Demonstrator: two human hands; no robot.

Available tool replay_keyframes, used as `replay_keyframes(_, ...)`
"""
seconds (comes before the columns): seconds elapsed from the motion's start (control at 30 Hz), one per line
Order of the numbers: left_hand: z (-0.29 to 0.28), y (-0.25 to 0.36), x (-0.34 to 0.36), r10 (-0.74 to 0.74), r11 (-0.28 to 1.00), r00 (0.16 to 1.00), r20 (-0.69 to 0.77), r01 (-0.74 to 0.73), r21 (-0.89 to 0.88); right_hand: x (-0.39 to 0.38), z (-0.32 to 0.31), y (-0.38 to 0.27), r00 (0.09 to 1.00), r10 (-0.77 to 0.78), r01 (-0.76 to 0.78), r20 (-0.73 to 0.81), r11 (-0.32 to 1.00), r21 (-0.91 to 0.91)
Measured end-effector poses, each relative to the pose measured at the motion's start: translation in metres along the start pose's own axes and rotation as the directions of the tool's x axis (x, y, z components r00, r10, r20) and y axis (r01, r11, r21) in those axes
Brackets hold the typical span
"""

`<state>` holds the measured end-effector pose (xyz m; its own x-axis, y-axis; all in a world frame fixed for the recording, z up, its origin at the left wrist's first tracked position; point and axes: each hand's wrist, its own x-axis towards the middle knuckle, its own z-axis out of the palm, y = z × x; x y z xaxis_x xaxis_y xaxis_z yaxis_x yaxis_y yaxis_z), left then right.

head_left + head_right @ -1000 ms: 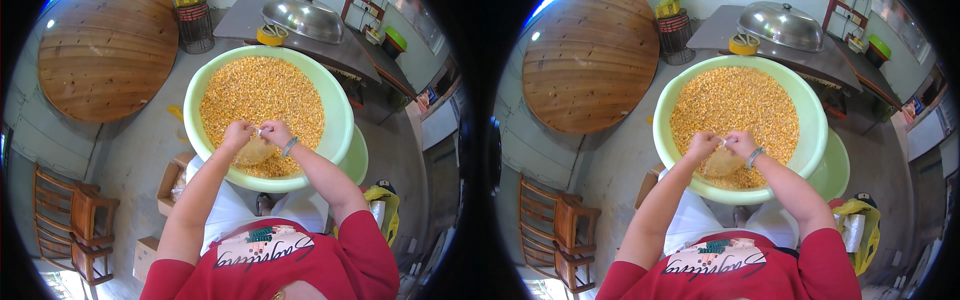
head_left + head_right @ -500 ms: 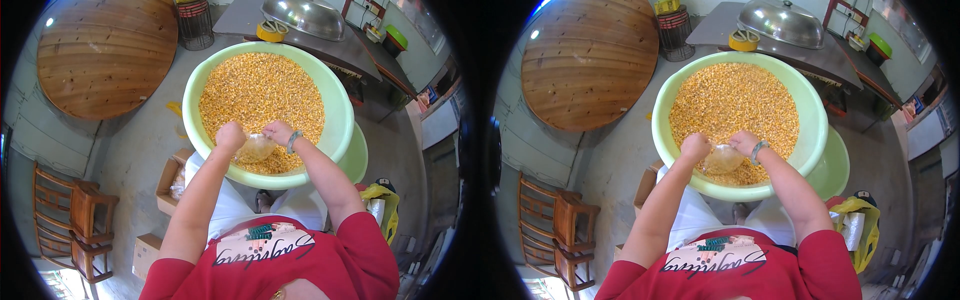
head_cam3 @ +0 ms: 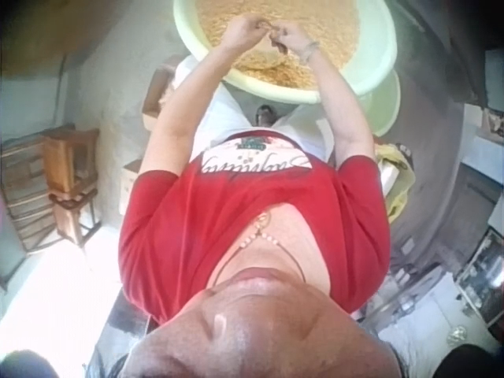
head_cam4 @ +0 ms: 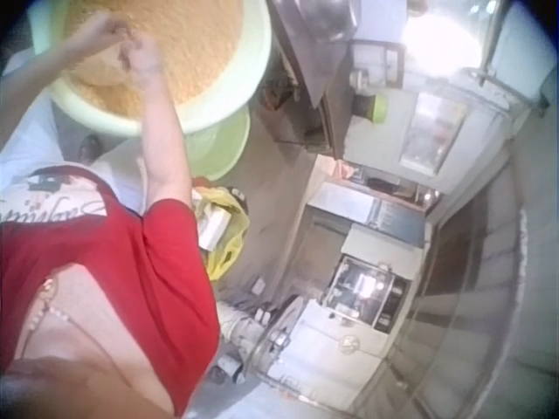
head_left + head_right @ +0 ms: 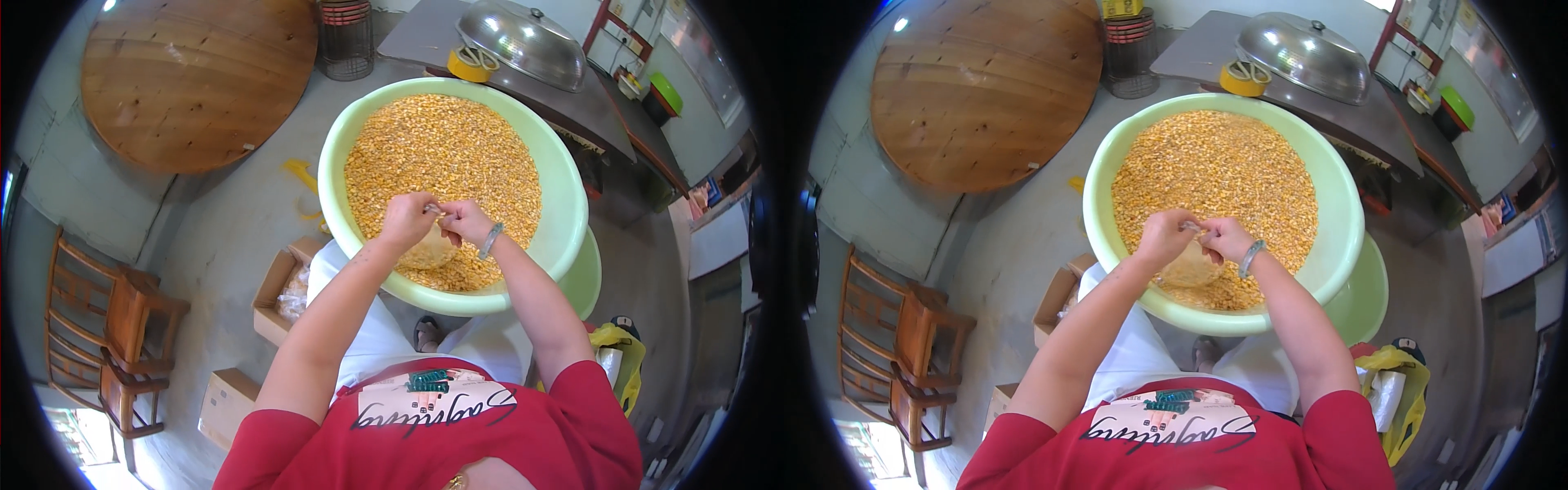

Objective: The person scoops corn kernels from a large basin into a small plastic bag by hand and then places the filled bag into a cardboard box.

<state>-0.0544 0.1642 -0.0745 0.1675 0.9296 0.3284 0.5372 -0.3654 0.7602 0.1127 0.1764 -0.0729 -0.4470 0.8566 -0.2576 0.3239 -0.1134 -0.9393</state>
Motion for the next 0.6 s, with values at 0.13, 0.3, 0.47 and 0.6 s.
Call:
replay_keyframes(0.13, -0.007, 0.014, -0.002, 0.055, 0.979, 0.991, 0.126, -0.029, -0.201, 0.001, 0.000, 0.005, 0.997, -0.016, 0.021, 0.076, 0.998, -0.057)
replay_keyframes(0.3, 0.006, -0.002, -0.004, -0.066, 0.997, 0.995, 0.068, 0.068, -0.025, -0.002, 0.000, 0.004, 1.000, -0.004, 0.004, 0.009, 1.000, 0.008)
replay_keyframes(0.47, -0.003, 0.004, -0.005, -0.110, 0.987, 0.869, 0.483, 0.152, -0.047, 0.000, 0.000, 0.006, 0.997, 0.005, -0.003, -0.073, 1.000, 0.027)
replay_keyframes(0.6, 0.006, -0.004, -0.003, -0.146, 0.989, 0.868, 0.474, 0.136, 0.055, -0.001, 0.001, 0.005, 0.991, -0.068, 0.068, -0.116, 0.998, -0.003)
